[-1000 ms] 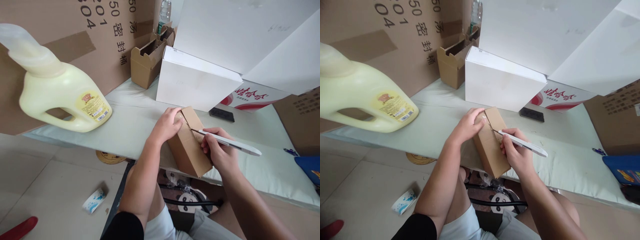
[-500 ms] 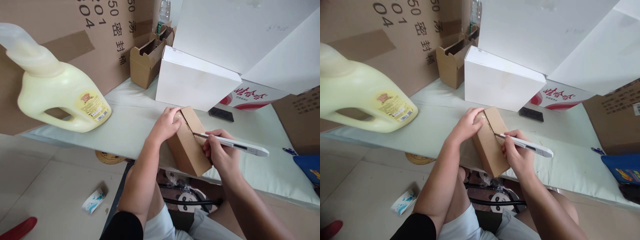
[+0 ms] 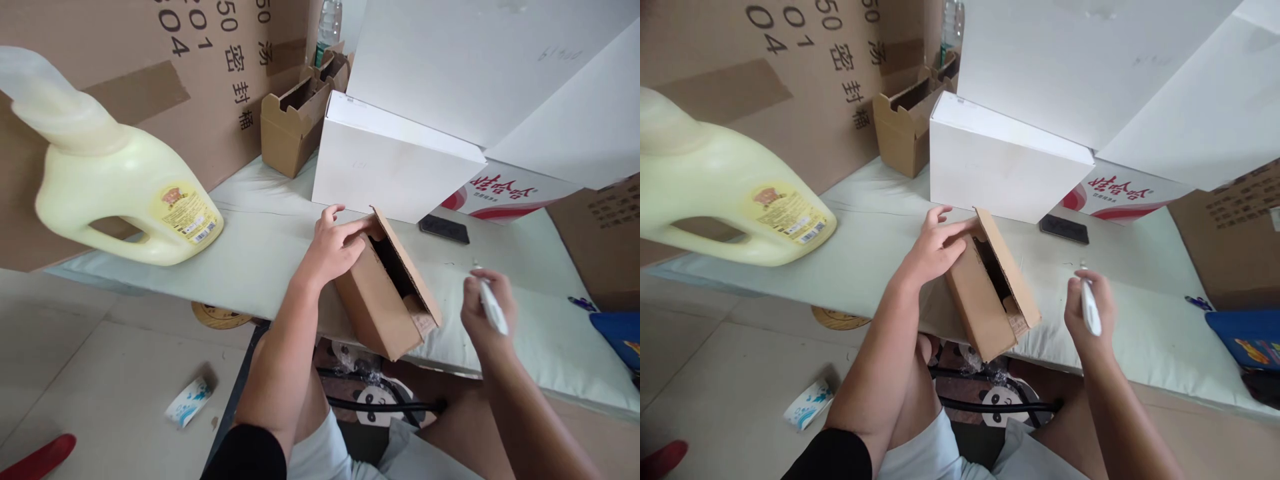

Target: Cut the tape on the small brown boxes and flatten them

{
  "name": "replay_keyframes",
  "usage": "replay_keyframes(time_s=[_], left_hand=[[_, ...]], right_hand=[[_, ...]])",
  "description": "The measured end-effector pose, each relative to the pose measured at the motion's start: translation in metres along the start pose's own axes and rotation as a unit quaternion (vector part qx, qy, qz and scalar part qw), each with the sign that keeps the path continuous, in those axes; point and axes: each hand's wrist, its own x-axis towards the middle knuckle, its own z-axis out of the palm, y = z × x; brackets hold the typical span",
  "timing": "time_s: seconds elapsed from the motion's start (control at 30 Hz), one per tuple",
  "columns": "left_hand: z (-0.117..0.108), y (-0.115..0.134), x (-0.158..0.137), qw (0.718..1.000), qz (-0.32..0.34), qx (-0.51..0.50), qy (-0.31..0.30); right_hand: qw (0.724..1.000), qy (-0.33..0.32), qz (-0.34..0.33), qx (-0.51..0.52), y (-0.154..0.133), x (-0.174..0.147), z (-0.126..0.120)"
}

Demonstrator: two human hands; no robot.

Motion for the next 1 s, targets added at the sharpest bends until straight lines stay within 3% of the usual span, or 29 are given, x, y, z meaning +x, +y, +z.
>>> replay_keyframes(time_s=[0.07, 0.1, 0.17, 0.53, 0.73, 0.87, 0.93, 1.0], left_hand=[[0.001, 0.003, -0.001, 1.0, 0.004, 0.008, 0.006], [0.001, 0.004, -0.001, 1.0, 0.006, 0.008, 0.01], [0.002, 0.006, -0.001, 1.0, 0.015, 0.003, 0.014], [-0.006, 0.006, -0.003, 0.995, 0.049, -0.083, -0.007], [-0.015, 0.008, -0.005, 0.994, 0.074, -0.079, -0.013], [-0.015, 0.005, -0.005, 0.995, 0.069, -0.078, -0.013], [-0.015, 0.005, -0.006, 0.995, 0.067, -0.073, -0.016], [-0.013, 0.004, -0.005, 0.995, 0.069, -0.067, -0.013]], right_hand=[[0.994, -0.067, -0.003, -0.083, 0.03, 0.0, -0.003], [0.978, -0.116, -0.01, -0.175, 0.043, -0.001, -0.004], [0.958, -0.159, -0.003, -0.239, 0.062, -0.006, -0.005], [0.929, -0.2, 0.025, -0.311, 0.09, -0.01, -0.003], [0.931, -0.206, 0.024, -0.299, 0.088, -0.009, 0.002], [0.944, -0.188, 0.025, -0.27, 0.07, -0.014, -0.001], [0.962, -0.157, -0.005, -0.221, 0.05, -0.019, -0.009], [0.985, -0.09, -0.108, -0.098, 0.022, -0.026, -0.02]])
